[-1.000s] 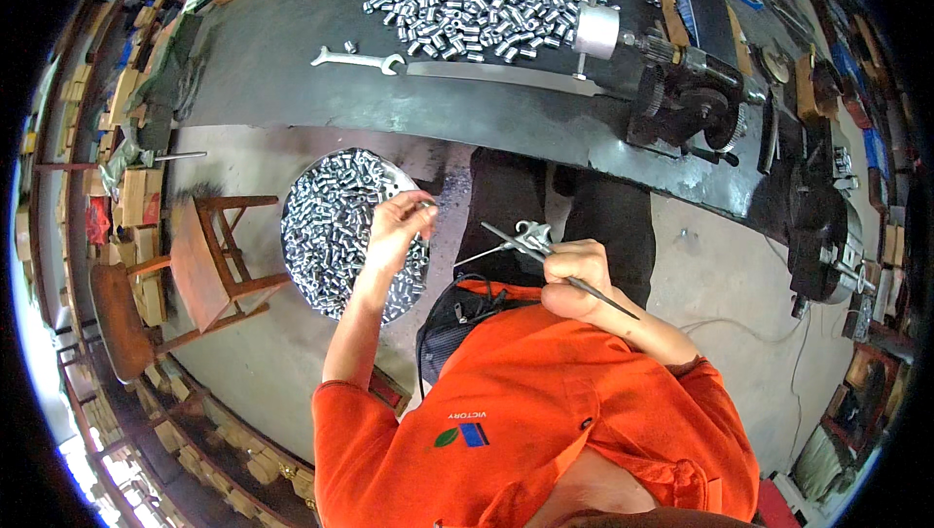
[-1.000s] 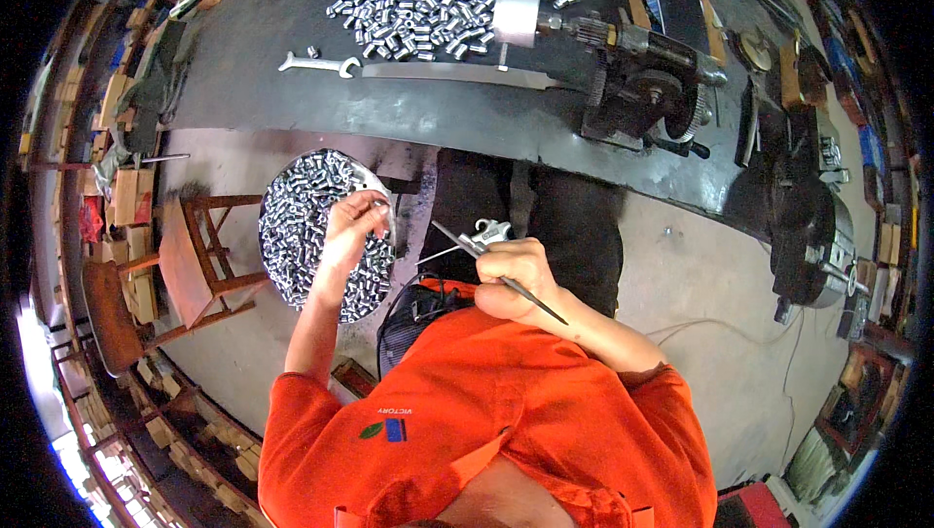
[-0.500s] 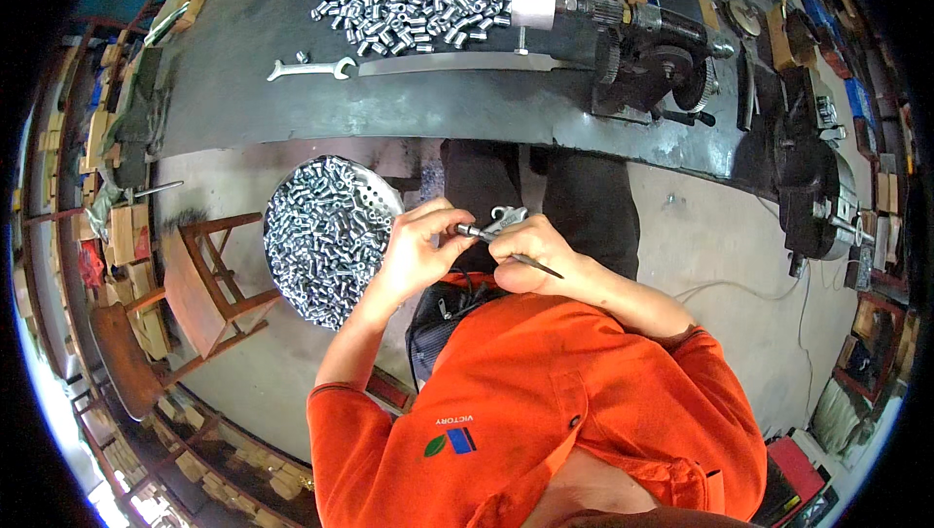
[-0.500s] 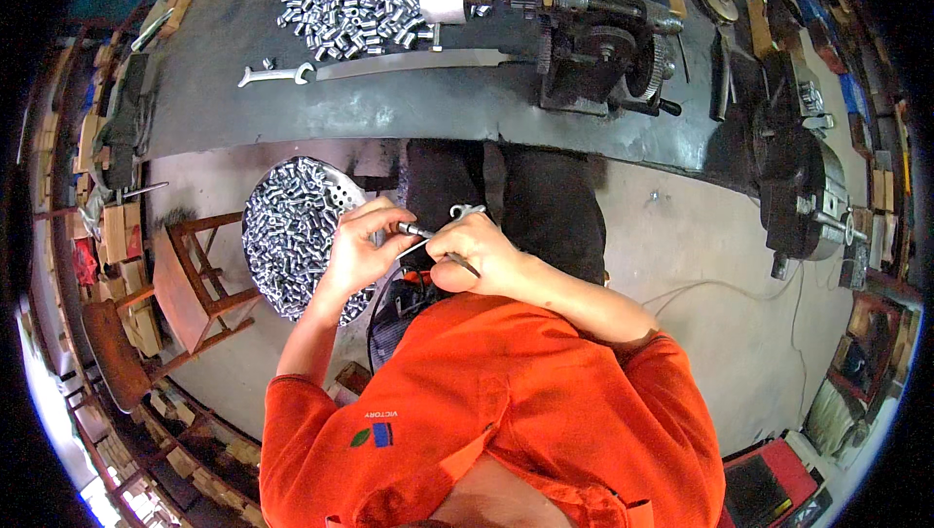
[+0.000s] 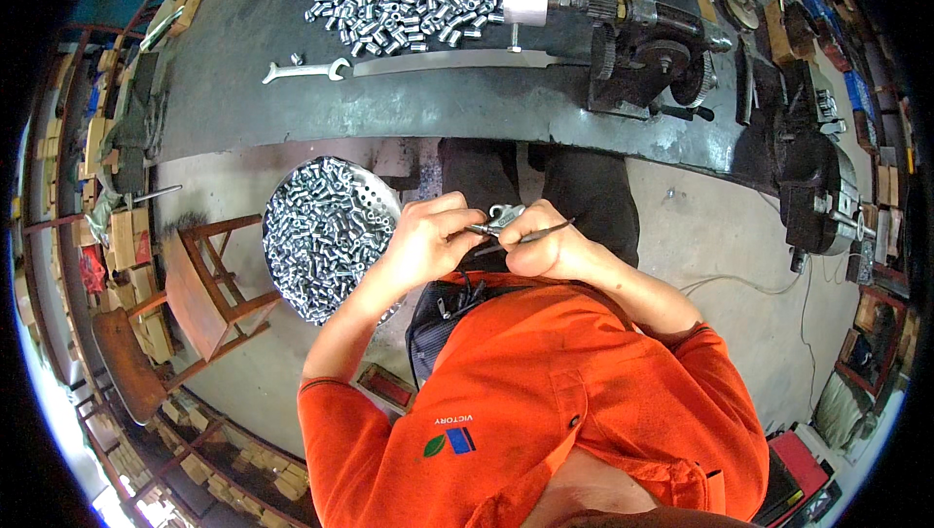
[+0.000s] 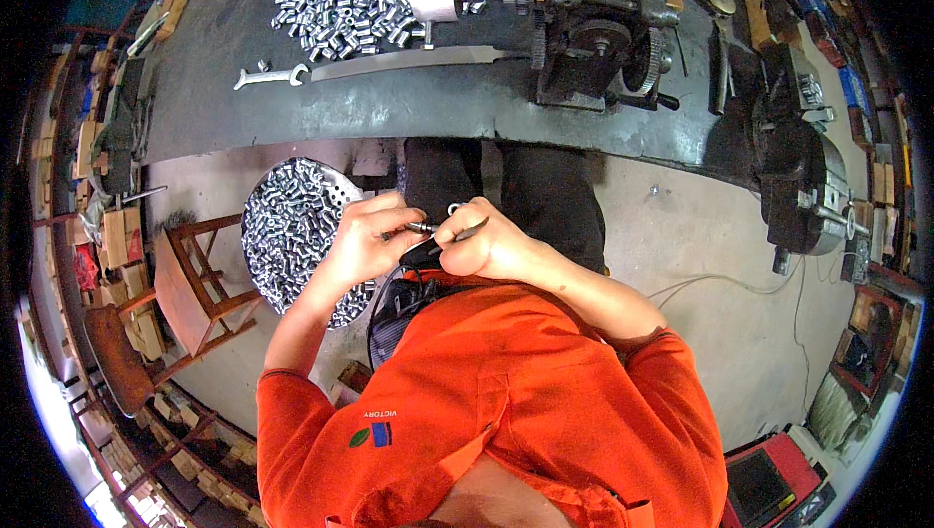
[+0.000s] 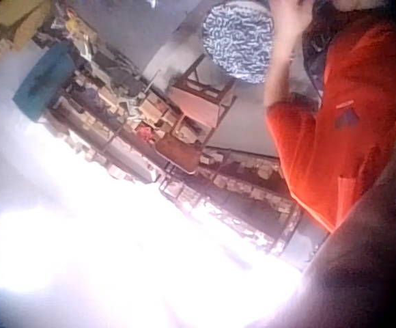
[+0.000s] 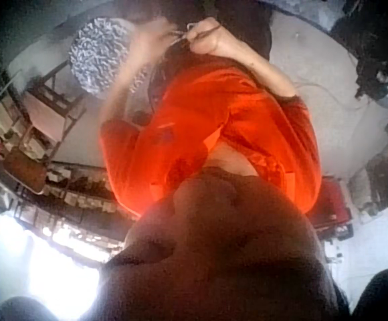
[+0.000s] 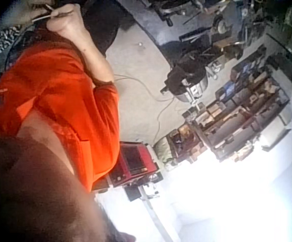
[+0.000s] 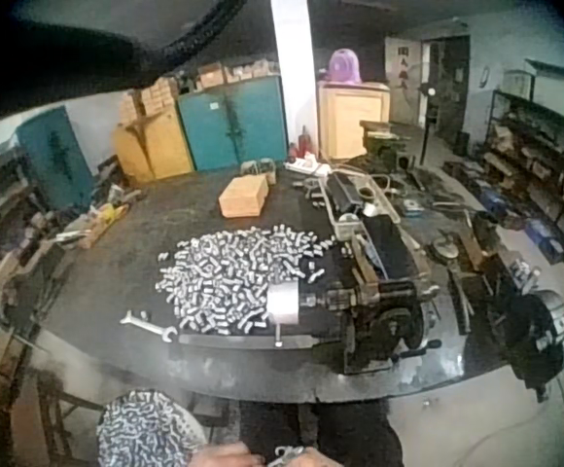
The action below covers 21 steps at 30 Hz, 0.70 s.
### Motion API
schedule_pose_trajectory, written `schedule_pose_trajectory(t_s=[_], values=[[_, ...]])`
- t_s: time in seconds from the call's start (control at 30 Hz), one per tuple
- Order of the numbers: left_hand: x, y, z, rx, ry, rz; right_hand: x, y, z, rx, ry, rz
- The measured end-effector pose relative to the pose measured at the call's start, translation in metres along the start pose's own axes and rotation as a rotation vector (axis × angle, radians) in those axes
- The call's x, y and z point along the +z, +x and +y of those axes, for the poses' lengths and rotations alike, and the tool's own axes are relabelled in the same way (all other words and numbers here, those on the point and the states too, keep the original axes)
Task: The person repeatedly picks up small cylindrical metal parts from a pile on a workbench and measures them using a vernier caliper. The person holds the caliper in the right hand and the metal part in the left, adjusting the tool to measure the diameter before placing the part back into the pile.
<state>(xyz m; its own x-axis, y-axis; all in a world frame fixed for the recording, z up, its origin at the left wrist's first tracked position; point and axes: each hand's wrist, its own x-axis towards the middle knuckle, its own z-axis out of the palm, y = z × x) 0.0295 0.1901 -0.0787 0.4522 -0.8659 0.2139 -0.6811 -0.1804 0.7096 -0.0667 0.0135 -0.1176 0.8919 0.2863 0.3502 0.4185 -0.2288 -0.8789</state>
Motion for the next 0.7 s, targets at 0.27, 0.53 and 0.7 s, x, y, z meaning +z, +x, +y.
schedule_pose_trajectory(t_s=[0.27,0.53,0.7], values=[[-0.004,0.009,-0.008,-0.086,-0.181,-0.116,0.003,0.0,-0.007,0.195,0.147,0.04],[0.004,-0.001,-0.014,-0.504,-1.01,-0.16,0.001,0.004,-0.025,0.079,-0.136,0.123],[0.011,-0.001,-0.016,-0.497,-1.063,-0.109,0.008,-0.004,-0.009,0.174,0.171,0.144]])
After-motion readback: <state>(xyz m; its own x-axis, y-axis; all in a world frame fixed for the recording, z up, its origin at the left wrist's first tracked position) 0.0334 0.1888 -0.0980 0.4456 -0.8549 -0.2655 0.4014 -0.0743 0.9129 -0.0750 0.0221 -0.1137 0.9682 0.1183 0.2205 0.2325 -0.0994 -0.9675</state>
